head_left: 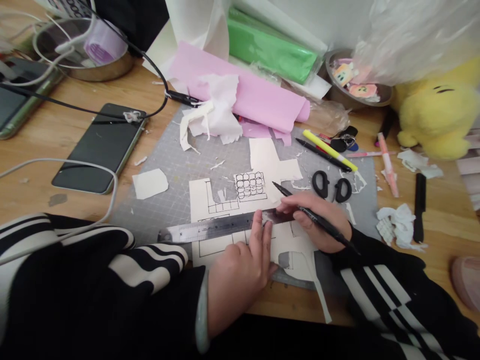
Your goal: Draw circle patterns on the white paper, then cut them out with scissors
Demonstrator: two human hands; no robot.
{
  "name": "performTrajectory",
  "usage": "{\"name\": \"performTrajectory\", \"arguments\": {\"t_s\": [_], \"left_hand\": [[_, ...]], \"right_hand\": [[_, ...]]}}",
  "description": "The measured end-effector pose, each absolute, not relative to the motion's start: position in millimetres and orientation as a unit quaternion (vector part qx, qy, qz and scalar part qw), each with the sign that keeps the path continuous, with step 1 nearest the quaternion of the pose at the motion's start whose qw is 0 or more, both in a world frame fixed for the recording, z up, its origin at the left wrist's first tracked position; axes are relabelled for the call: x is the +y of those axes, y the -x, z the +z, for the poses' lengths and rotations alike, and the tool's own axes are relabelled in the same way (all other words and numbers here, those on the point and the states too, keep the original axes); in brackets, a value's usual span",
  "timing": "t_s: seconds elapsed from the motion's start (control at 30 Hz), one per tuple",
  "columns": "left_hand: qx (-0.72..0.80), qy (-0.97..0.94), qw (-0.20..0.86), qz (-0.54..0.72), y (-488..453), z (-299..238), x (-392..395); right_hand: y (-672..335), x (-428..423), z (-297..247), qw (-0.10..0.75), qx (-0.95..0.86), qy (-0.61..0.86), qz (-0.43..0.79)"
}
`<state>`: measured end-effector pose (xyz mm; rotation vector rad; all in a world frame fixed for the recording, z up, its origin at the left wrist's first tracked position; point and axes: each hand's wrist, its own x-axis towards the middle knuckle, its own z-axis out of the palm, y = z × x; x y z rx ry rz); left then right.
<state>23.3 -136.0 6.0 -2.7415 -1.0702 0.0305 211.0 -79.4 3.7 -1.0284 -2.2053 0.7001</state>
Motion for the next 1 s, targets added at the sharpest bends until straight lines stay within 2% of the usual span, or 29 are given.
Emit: {"name": "performTrajectory", "arguments": {"t_s": [0.13,0.27,0.37,1.0], "left_hand": [[-0.36,0.927,0.101,0.008,-23.3,5.4,-136.3],[-0.367,0.925,0.095,0.006,-23.6,3.6,-136.1],[-0.366,0.925,0.101,0.002,-23.4,2.9,-135.7],[-0.363,0.924,0.121,-0.008,-23.4,4.1,-136.4]], "right_hand": [[-183.7,-74.6,12.1,0.374,-0.748,0.429,0.342],[-163.5,-70.2,3.6,0.365,-0.648,0.477,0.468],[-161.2,-70.1,-4.1,0.371,-0.596,0.49,0.516],[-166.3,-71.3,-4.1,0.328,-0.67,0.491,0.451]]}}
